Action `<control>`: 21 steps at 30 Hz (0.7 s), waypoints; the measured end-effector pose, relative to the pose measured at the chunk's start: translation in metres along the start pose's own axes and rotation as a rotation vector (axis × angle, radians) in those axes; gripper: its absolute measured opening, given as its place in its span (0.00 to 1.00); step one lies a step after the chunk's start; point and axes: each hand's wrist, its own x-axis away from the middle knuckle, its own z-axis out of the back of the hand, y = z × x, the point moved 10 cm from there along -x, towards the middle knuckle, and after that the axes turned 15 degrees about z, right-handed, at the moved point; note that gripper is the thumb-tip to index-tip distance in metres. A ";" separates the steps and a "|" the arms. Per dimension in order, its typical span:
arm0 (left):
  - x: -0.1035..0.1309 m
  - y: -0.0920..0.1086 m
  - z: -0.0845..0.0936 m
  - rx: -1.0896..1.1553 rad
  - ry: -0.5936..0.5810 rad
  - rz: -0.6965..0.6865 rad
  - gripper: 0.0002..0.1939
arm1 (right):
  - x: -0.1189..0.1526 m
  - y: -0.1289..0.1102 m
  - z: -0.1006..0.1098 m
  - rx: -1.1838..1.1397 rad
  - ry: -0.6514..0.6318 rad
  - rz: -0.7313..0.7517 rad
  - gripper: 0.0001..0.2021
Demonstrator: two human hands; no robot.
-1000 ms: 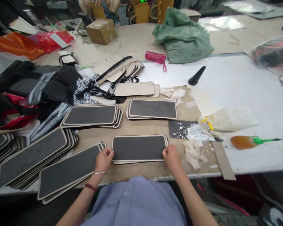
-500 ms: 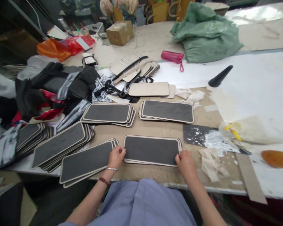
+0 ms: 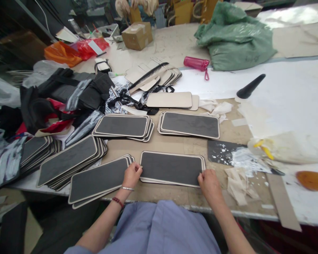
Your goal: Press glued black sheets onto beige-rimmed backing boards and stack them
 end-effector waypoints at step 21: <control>0.048 0.081 -0.016 -0.341 0.243 -0.606 0.18 | 0.005 -0.008 0.005 0.093 -0.017 -0.050 0.06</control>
